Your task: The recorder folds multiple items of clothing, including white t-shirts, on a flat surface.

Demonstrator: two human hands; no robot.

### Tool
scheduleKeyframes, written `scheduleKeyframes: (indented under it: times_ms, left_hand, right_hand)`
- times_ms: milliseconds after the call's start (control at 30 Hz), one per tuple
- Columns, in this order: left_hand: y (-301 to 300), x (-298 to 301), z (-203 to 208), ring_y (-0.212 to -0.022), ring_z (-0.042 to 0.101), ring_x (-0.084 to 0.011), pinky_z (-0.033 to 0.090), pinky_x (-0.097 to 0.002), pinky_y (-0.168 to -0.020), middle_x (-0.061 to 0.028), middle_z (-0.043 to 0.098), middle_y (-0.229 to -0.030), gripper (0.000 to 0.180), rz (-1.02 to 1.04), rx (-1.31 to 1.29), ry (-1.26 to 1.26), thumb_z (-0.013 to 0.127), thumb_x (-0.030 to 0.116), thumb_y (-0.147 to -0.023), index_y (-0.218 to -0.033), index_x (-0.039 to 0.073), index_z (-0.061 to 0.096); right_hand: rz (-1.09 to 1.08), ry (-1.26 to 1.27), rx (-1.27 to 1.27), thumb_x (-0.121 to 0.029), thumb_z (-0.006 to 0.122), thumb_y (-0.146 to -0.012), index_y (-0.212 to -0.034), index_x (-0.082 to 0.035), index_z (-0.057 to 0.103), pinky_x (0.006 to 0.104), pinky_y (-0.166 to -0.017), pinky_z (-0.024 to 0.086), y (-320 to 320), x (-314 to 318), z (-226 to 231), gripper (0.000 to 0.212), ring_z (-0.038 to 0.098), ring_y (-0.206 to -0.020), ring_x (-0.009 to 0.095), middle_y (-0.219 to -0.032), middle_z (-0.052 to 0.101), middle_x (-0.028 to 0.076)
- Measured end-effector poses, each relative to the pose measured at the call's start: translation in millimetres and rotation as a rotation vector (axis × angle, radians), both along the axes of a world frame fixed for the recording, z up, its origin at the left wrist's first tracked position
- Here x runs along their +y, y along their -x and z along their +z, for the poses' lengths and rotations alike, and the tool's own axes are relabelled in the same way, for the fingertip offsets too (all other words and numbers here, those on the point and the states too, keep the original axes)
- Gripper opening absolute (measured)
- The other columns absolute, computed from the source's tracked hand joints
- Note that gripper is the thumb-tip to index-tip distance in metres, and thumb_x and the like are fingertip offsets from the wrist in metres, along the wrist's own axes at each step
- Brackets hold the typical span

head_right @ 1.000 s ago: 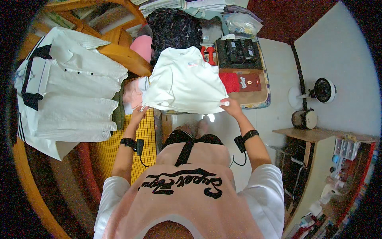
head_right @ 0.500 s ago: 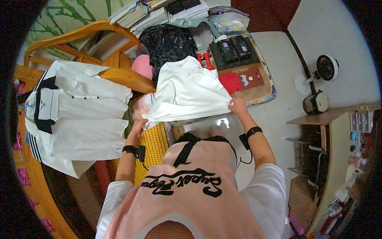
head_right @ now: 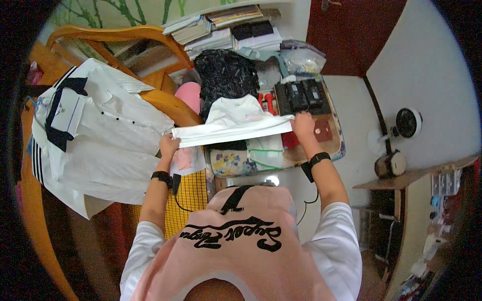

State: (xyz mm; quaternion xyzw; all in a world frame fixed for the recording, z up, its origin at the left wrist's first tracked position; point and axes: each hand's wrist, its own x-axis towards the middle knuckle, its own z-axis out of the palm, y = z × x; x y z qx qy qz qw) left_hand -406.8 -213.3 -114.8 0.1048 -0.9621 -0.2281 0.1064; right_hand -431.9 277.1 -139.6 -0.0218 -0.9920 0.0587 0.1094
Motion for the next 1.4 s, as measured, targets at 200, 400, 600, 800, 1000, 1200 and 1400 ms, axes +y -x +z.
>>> scheduleKeyframes:
  times_ms: [200,400,600,800,1000,1200,1400]
  left_hand:
    - [58.8,-14.3,95.7,-0.074,0.059,-0.0369,0.047,-0.0454,-0.066,-0.0211,0.061,-0.077,0.024,0.168,0.232,0.306,0.053,0.017,-0.074,-0.092,0.004,0.062]
    - [81.9,-37.8,196.2,-0.075,0.060,-0.0350,0.047,-0.0438,-0.067,-0.0195,0.062,-0.080,0.021,0.178,0.446,0.290,0.050,0.016,-0.075,-0.089,0.010,0.064]
    - [94.8,-31.6,231.5,-0.080,0.058,-0.0393,0.045,-0.0459,-0.072,-0.0229,0.060,-0.084,0.025,0.137,0.426,0.159,0.045,0.019,-0.078,-0.093,0.006,0.060]
    - [105.2,-45.4,203.2,-0.085,0.055,-0.0417,0.042,-0.0487,-0.073,-0.0248,0.059,-0.090,0.028,0.113,0.286,0.018,0.036,0.021,-0.083,-0.092,0.004,0.056]
    - [97.3,40.2,206.2,-0.085,0.054,-0.0424,0.042,-0.0487,-0.073,-0.0234,0.059,-0.087,0.028,-0.227,0.443,-0.077,0.037,0.028,-0.086,-0.098,0.007,0.053]
    - [80.3,105.1,218.4,-0.078,0.057,-0.0381,0.045,-0.0443,-0.068,-0.0197,0.060,-0.083,0.026,-0.466,0.372,0.028,0.045,0.030,-0.084,-0.096,0.010,0.057]
    - [49.8,137.3,247.2,-0.074,0.057,-0.0377,0.044,-0.0468,-0.065,-0.0185,0.060,-0.075,0.027,-0.487,0.320,0.156,0.046,0.033,-0.084,-0.086,0.009,0.058]
  right_hand:
    - [-0.174,0.389,0.182,-0.018,0.052,-0.077,-0.075,0.002,0.062,0.0386,-0.065,0.049,93.6,24.8,81.0,0.023,0.061,-0.073,0.033,-0.078,0.063,0.018]
    - [0.039,1.559,0.194,-0.016,0.041,-0.083,-0.094,-0.002,0.060,0.0324,-0.072,0.047,98.6,5.7,212.0,0.026,0.058,-0.081,0.017,-0.089,0.061,0.008]
    - [-0.004,1.613,0.130,-0.011,0.039,-0.086,-0.095,-0.003,0.054,0.0290,-0.068,0.045,90.0,12.6,230.9,0.020,0.053,-0.074,0.017,-0.083,0.056,0.006]
    - [0.001,1.787,0.051,-0.003,0.043,-0.081,-0.067,-0.004,0.045,0.0280,-0.071,0.053,86.1,23.2,196.0,0.014,0.052,-0.059,0.016,-0.064,0.048,0.005]
    - [0.139,1.180,-0.031,-0.017,0.063,-0.077,-0.082,-0.005,0.050,0.0260,-0.060,0.046,67.6,-21.8,126.9,0.018,0.053,-0.062,0.012,-0.069,0.055,0.004]
    - [0.764,0.902,0.098,-0.024,0.070,-0.071,-0.106,-0.003,0.045,0.0285,-0.071,0.046,40.7,-130.5,130.6,0.048,0.054,-0.078,0.016,-0.089,0.057,0.008]
    - [0.787,0.976,0.152,-0.024,0.071,-0.070,-0.106,-0.002,0.045,0.0298,-0.074,0.045,15.7,-182.0,169.9,0.050,0.055,-0.082,0.020,-0.099,0.057,0.011]
